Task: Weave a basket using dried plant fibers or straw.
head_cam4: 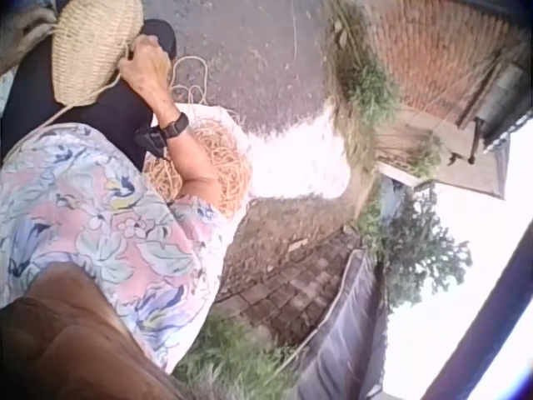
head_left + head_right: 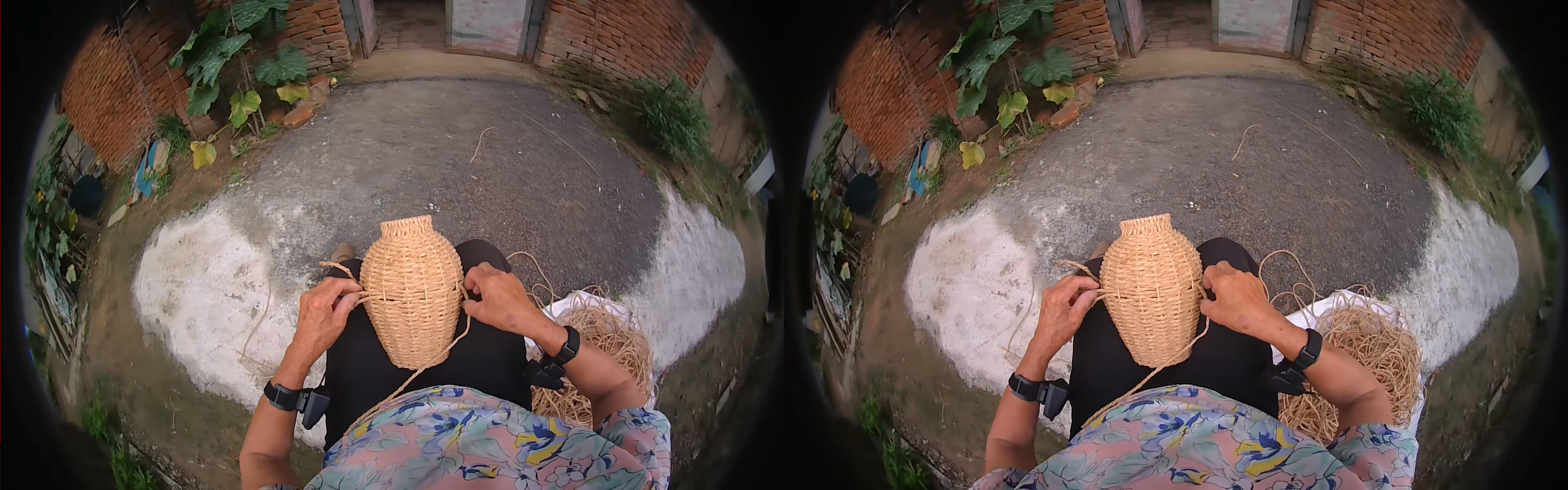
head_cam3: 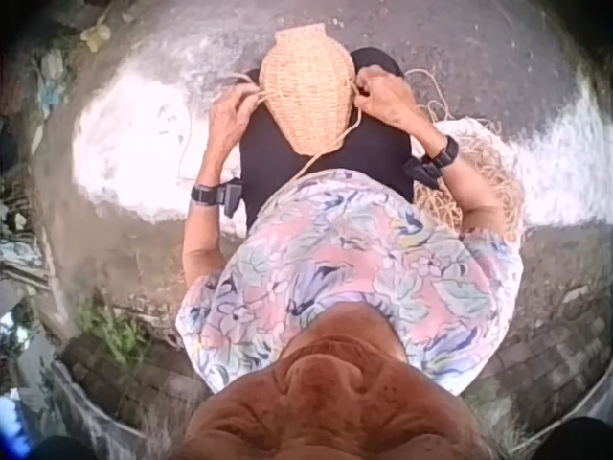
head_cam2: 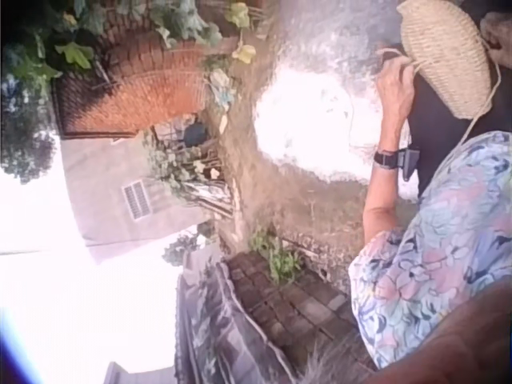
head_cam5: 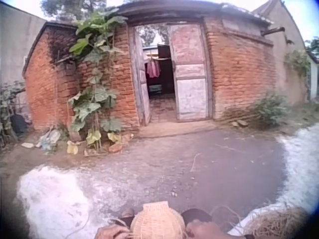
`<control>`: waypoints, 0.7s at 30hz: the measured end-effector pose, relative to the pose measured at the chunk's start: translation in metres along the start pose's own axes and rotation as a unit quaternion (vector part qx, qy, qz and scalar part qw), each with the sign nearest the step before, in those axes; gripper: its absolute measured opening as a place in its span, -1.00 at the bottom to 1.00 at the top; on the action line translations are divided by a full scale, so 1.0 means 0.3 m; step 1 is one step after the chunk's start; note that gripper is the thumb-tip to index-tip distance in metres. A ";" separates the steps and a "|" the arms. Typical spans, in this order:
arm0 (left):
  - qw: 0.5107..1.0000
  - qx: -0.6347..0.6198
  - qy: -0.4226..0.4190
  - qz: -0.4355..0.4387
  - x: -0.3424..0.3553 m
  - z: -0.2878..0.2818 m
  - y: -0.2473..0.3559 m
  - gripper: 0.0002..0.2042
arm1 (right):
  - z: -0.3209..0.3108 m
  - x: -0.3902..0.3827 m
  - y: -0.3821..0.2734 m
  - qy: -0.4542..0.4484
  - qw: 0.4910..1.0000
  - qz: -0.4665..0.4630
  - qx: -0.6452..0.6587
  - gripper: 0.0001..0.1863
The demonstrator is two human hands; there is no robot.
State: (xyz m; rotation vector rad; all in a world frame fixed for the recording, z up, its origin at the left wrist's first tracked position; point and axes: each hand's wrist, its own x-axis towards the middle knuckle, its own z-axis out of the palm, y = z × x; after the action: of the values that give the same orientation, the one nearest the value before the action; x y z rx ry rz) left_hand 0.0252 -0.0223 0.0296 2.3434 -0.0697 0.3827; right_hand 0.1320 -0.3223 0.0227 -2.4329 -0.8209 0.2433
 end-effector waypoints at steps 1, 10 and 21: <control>1.000 -0.009 0.007 -0.005 0.004 -0.001 0.001 -0.89 | 0.014 -0.005 -0.027 0.024 0.998 0.009 -0.055 -0.79; 1.000 -0.016 -0.001 -0.024 0.001 -0.020 0.024 -0.91 | -0.311 -0.015 0.343 0.113 0.932 0.063 -0.338 -0.64; 0.966 -0.185 -0.063 -0.170 0.000 0.003 -0.120 -0.83 | -0.031 0.404 -0.051 -0.033 0.972 -0.210 0.097 -0.31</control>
State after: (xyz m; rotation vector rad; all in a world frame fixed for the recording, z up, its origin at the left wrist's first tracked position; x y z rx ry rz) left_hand 0.0313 0.0030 0.0046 1.9589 0.1857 0.0436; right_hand 0.2238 -0.2432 0.0396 -2.0226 -1.2553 0.2300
